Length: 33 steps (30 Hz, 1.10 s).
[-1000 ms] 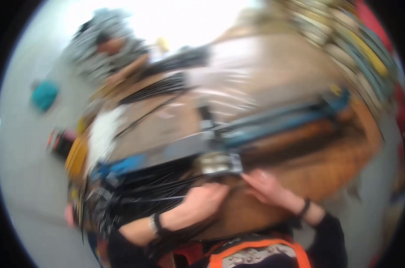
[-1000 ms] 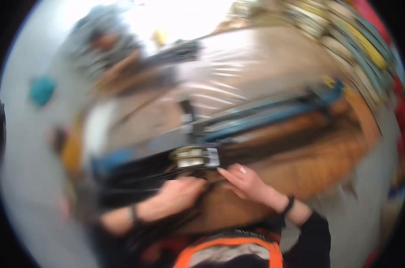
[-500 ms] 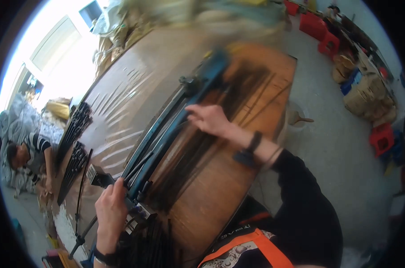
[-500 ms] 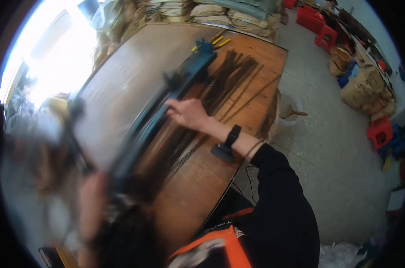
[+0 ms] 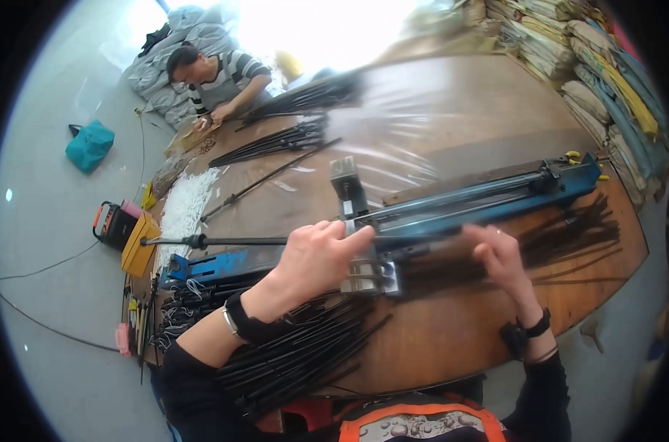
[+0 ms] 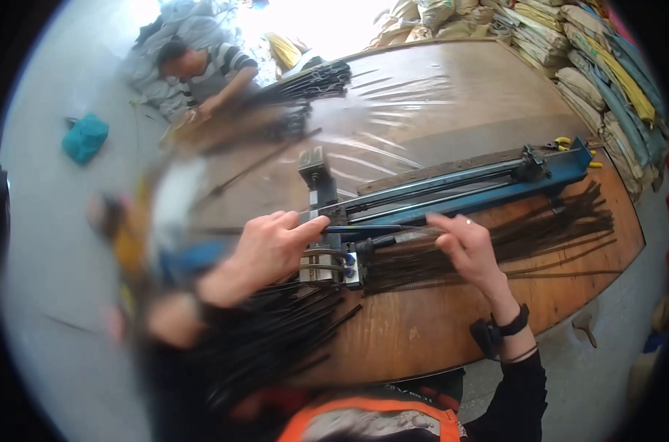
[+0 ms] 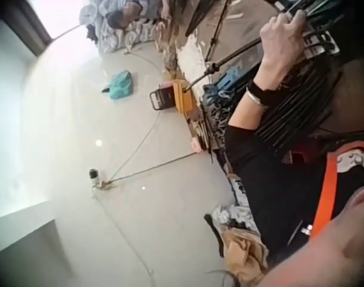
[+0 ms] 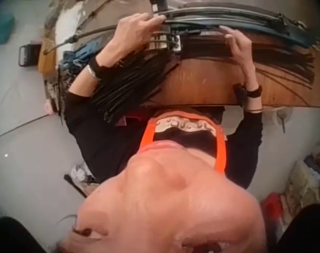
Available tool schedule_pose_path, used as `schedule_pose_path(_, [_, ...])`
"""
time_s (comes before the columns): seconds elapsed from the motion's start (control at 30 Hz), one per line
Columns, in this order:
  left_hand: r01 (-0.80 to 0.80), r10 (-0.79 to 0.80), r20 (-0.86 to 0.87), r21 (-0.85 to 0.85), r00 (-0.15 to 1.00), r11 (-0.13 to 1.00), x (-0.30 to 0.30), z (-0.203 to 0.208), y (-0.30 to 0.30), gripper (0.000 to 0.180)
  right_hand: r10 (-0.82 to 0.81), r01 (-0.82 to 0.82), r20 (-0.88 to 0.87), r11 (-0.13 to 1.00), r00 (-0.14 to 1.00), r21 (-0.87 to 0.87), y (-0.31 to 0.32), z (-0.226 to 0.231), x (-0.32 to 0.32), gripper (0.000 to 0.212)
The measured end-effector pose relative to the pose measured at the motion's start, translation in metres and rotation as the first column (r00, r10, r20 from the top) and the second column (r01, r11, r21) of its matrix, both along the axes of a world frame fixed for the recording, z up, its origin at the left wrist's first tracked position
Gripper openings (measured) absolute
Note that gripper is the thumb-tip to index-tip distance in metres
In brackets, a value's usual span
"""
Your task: The person feeds a long spring into a machine, inserts a black rod, and slides a metal carriage to attach the spring. They then remove the finished rod and place it onto a growing pile on the table.
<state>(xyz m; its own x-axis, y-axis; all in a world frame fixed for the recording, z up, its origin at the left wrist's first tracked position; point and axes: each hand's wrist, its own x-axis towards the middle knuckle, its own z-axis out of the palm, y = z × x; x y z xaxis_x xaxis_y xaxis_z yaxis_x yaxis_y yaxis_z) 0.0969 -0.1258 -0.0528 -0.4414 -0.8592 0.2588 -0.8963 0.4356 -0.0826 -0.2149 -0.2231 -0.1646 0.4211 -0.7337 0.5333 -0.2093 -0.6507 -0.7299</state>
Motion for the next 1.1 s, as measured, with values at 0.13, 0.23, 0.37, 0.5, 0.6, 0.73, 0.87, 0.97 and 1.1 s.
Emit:
schedule_pose_path(0.13, [-0.016,0.016,-0.056,0.0,0.998,1.0,0.006,-0.008,0.014,0.035,0.023,-0.007,0.062,0.968,0.998,-0.25,0.002,0.016,0.03,0.021])
schedule_pose_path(0.23, [-0.014,0.014,-0.08,0.0,0.997,1.0,0.01,-0.009,0.017,0.038,0.042,-0.002,0.09,0.917,0.995,-0.399,0.012,0.028,0.06,0.02])
schedule_pose_path(0.37, [-0.038,0.036,-0.068,-0.028,0.997,0.999,0.018,-0.003,0.032,0.041,0.023,0.001,0.081,0.956,0.996,-0.292,0.013,0.015,0.046,0.021])
schedule_pose_path(0.5, [-0.016,0.012,-0.058,-0.064,0.998,0.998,0.011,-0.003,0.04,0.043,-0.092,0.085,-0.011,0.955,0.996,-0.285,0.026,0.006,0.039,0.028])
schedule_pose_path(0.6, [0.009,-0.012,-0.062,-0.046,0.998,0.999,0.007,-0.004,0.039,0.037,-0.049,0.05,0.013,0.903,0.999,-0.426,0.024,0.018,0.061,0.029])
schedule_pose_path(0.73, [-0.246,0.191,-0.284,-0.172,0.94,0.954,0.069,0.008,0.042,0.018,-0.192,0.156,-0.016,0.838,0.981,-0.523,-0.022,-0.001,0.035,0.021])
schedule_pose_path(0.87, [-0.313,0.245,-0.31,-0.191,0.918,0.93,0.088,0.029,0.056,0.013,-0.011,0.017,-0.054,0.993,0.998,0.12,-0.031,-0.001,0.08,0.017])
schedule_pose_path(0.97, [-0.347,0.264,-0.344,-0.209,0.901,0.914,0.101,0.028,0.07,0.012,0.211,-0.216,0.049,0.96,0.976,0.178,-0.03,0.025,0.146,0.016])
schedule_pose_path(1.1, [-0.443,0.359,-0.385,-0.154,0.85,0.883,0.118,0.019,0.098,0.012,0.303,-0.321,-0.11,0.918,0.947,-0.233,-0.053,0.02,0.192,0.012])
